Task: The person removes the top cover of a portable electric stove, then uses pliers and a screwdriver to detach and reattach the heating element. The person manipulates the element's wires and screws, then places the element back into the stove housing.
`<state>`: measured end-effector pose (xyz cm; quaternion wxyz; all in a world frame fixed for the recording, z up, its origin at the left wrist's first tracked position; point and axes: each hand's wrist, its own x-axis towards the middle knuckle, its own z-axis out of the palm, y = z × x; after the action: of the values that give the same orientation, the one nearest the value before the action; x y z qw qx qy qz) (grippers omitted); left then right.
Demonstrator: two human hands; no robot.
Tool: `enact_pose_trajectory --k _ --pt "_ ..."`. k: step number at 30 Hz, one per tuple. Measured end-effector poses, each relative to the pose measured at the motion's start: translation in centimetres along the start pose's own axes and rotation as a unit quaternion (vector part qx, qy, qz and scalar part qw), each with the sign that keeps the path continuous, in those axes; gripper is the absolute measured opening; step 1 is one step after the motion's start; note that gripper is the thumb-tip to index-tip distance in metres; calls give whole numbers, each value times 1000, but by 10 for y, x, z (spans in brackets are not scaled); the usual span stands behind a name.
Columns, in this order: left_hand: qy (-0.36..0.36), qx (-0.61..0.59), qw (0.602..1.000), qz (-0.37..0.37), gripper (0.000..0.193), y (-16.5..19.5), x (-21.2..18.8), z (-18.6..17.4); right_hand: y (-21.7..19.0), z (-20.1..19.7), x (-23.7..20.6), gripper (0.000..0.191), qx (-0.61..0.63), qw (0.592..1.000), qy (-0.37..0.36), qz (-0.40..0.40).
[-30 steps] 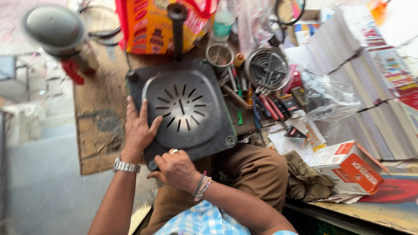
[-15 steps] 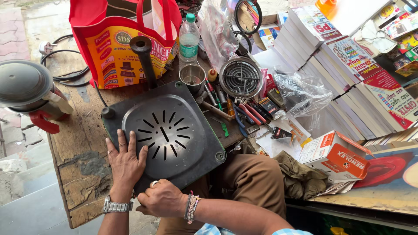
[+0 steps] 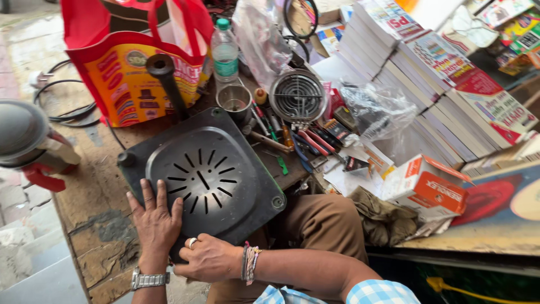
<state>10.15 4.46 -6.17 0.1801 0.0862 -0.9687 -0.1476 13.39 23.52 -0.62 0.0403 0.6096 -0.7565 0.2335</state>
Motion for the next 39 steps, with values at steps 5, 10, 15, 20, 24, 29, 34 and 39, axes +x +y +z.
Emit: enact_pose_trajectory --k 5,10,15,20,24,29,34,39 --pt "-44 -6 998 -37 70 -1 9 3 -17 8 1 42 0 994 -32 109" --pt "-32 4 999 -28 71 -1 11 4 -8 -1 6 20 -32 999 -37 17" --pt "-85 4 994 -68 73 2 15 5 -7 -14 14 38 -1 1000 -18 14" --pt "-89 -7 993 -76 74 3 17 3 -17 -7 16 37 4 985 -132 112" --pt "-114 -17 989 -92 74 4 19 0 -13 -2 15 18 -28 999 -37 -21" --pt "-113 -16 989 -89 73 6 22 -2 -13 -6 15 29 -7 998 -57 39" --pt "-128 -10 987 -96 74 6 24 -3 -14 -13 17 27 10 991 -119 57" --pt "-139 -13 986 -94 76 12 27 -17 -14 -23 18 18 -35 995 -79 -41"
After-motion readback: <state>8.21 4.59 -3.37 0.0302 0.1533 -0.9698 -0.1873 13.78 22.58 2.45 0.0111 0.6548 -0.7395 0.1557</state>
